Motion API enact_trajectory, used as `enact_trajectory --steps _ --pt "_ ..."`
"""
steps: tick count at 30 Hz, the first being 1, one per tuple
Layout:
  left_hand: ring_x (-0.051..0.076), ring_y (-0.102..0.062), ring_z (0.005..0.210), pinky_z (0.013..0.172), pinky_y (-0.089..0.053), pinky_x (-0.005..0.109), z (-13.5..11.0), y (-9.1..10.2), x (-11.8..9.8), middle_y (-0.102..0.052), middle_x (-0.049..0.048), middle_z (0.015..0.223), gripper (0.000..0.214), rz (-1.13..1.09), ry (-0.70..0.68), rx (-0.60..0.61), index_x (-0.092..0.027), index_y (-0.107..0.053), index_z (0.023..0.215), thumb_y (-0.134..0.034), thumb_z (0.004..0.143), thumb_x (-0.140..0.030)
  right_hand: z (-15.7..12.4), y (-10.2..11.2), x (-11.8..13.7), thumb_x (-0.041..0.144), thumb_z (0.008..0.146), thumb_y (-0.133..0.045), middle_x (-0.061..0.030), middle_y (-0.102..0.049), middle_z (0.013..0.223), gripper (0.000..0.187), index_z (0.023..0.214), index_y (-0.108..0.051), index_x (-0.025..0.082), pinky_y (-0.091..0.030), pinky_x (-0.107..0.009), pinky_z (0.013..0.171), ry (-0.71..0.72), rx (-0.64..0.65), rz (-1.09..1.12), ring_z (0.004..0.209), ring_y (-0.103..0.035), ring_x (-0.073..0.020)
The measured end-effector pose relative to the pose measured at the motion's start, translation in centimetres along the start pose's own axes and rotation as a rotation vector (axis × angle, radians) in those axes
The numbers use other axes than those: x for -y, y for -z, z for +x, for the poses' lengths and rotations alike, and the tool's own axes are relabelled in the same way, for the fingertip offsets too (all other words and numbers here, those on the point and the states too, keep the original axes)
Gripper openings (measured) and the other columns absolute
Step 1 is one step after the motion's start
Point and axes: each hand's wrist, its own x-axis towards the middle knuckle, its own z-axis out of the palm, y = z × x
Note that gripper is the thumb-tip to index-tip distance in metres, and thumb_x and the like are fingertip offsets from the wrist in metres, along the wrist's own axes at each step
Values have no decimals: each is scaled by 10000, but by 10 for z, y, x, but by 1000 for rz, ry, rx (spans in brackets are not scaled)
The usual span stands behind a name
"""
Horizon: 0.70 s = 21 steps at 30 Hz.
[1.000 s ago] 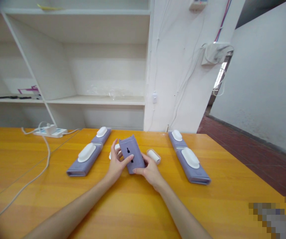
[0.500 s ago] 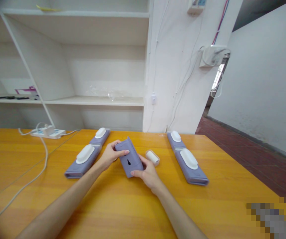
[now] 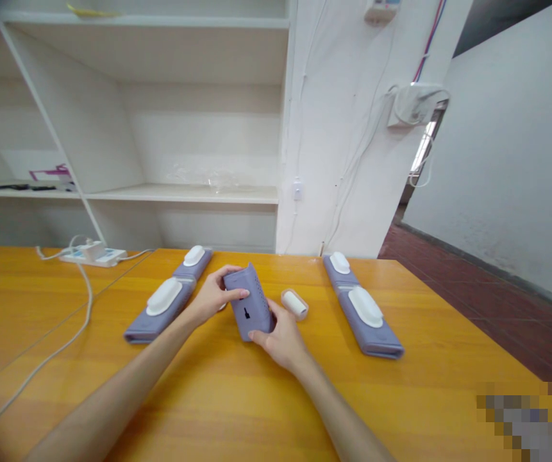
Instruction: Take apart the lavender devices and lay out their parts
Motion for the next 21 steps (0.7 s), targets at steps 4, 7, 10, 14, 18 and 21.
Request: enact_trajectory --steps 4,7,10,14,18,21 --pt "174 -594 858 739 -471 260 6 2 6 -636 30 957 524 8 -9 8 -182 -587 998 -792 544 -345 1 1 -3 141 612 -674 -29 -638 1074 550 1143 -543 197 -470 -346 828 -29 52 75 923 -601 -212" --pt "180 -595 859 744 -468 263 8 4 7 -640 34 940 516 42 0 20 -172 -592 980 -794 541 -353 1 2 -3 138 595 -682 -32 -638 1071 561 1137 -543 186 -468 -333 821 -59 61 130 924 -598 -210" --pt "179 -587 886 755 -464 254 10 3 7 -633 34 966 506 30 -30 15 -177 -594 994 -788 558 -343 1 0 0 130 602 -666 -21 -646 1029 530 1117 -551 186 -471 -314 790 -35 36 117 895 -597 -204" --pt "172 -588 875 754 -467 253 13 2 8 -632 32 962 527 -18 -46 6 -179 -583 1027 -786 564 -328 0 -7 2 125 634 -621 -6 -652 991 484 1108 -554 194 -474 -297 754 -11 -41 51 843 -595 -189" --pt "163 -597 804 710 -477 253 14 6 1 -642 23 893 523 0 -9 26 -168 -580 1000 -789 552 -338 -2 -13 -5 154 676 -604 -7 -654 1003 498 1167 -535 204 -473 -312 775 -18 -83 12 846 -597 -190" --pt "171 -599 817 716 -483 263 15 12 -9 -646 29 919 538 38 0 80 -171 -586 1015 -790 548 -344 -3 -14 -7 173 686 -631 -26 -627 1108 560 1228 -493 206 -462 -331 837 -6 18 118 956 -585 -207"
